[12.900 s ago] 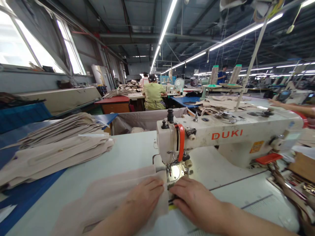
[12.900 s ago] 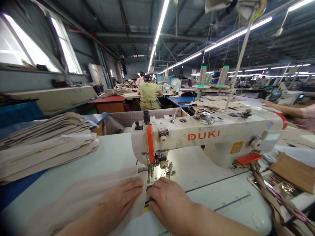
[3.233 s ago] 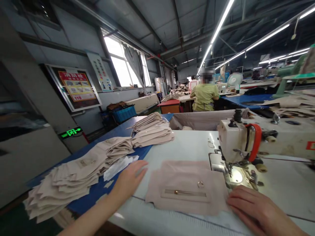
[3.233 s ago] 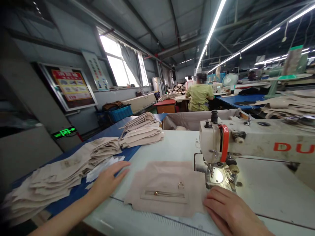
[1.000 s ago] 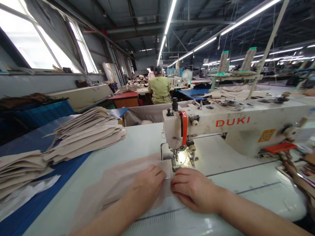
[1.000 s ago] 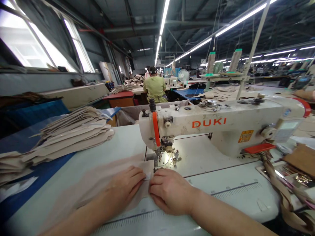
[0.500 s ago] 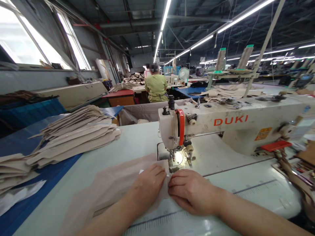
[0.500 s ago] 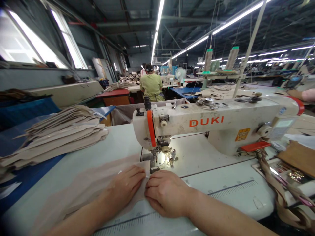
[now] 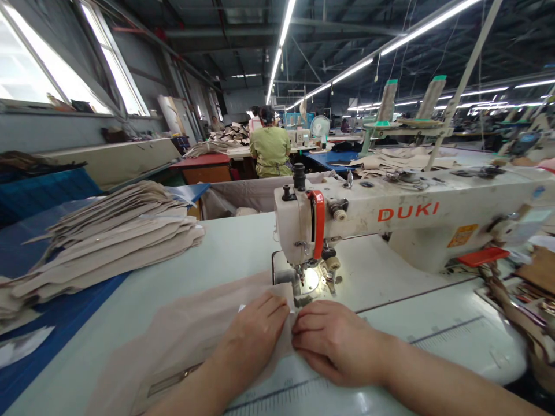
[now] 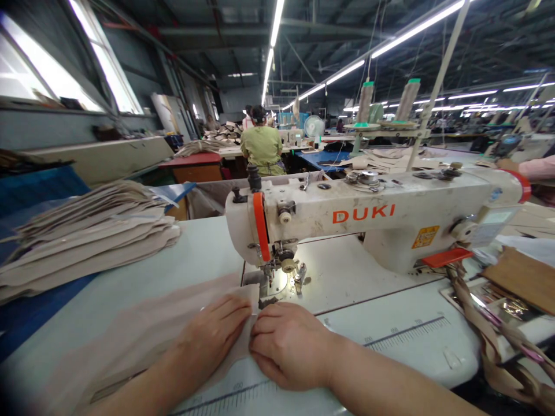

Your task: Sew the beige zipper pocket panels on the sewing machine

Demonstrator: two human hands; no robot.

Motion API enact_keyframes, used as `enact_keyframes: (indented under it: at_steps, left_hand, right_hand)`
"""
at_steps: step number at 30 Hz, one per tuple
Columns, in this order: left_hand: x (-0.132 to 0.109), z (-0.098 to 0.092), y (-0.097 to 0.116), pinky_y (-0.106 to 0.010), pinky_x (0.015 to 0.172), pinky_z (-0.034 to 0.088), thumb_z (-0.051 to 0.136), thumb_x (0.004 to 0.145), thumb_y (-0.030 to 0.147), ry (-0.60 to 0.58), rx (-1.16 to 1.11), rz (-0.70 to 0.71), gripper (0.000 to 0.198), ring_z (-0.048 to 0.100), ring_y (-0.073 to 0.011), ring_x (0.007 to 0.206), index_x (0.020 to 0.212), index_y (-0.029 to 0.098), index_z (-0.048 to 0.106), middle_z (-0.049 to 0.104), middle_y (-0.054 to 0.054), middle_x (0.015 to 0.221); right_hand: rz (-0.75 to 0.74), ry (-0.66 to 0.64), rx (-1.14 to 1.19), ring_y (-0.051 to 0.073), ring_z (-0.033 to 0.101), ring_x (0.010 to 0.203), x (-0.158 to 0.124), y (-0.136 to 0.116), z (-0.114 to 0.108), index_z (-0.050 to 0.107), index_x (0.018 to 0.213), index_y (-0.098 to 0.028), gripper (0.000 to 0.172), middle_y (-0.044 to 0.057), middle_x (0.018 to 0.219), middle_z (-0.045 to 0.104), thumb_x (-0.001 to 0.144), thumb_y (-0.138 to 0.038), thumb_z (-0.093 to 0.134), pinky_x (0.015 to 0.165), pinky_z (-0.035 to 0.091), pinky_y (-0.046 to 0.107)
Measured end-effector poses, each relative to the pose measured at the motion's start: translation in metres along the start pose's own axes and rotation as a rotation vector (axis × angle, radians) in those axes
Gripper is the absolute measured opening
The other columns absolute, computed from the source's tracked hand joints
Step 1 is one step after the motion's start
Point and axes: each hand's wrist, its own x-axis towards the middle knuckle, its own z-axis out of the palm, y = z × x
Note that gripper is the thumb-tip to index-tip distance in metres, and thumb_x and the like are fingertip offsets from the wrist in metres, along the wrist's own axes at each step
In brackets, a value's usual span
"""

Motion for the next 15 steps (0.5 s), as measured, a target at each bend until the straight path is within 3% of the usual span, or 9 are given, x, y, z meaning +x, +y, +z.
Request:
enact_keyframes:
  at_steps: [9,15]
  left_hand:
    - [0.0000,0.0009,0.0002,-0.037,0.077,0.059,0.045,0.086,-0.002,-0.018,-0.009,-0.013,0.027,0.065,-0.0221,0.084,0.094,0.016,0.064,0.069,-0.007,0.092]
    - [-0.0006,-0.0010,0.0014,-0.038,0.079,0.060,0.046,0.085,-0.001,-0.062,0.014,-0.009,0.026,0.066,-0.0226,0.086,0.091,0.016,0.065,0.070,-0.007,0.094]
  right_hand:
    - [0.023,0.019,-0.005,0.020,0.059,0.084,-0.0008,0.0023,-0.0004,0.066,0.092,-0.017,0.019,0.007,0.085,0.068,0.093,-0.018,0.047,0.086,0.050,0.032]
    - [0.166,0.103,-0.095,0.020,0.057,0.079,0.0005,0.0096,0.0020,0.065,0.089,-0.017,0.019,0.007,0.081,0.066,0.094,-0.016,0.047,0.076,0.049,0.033]
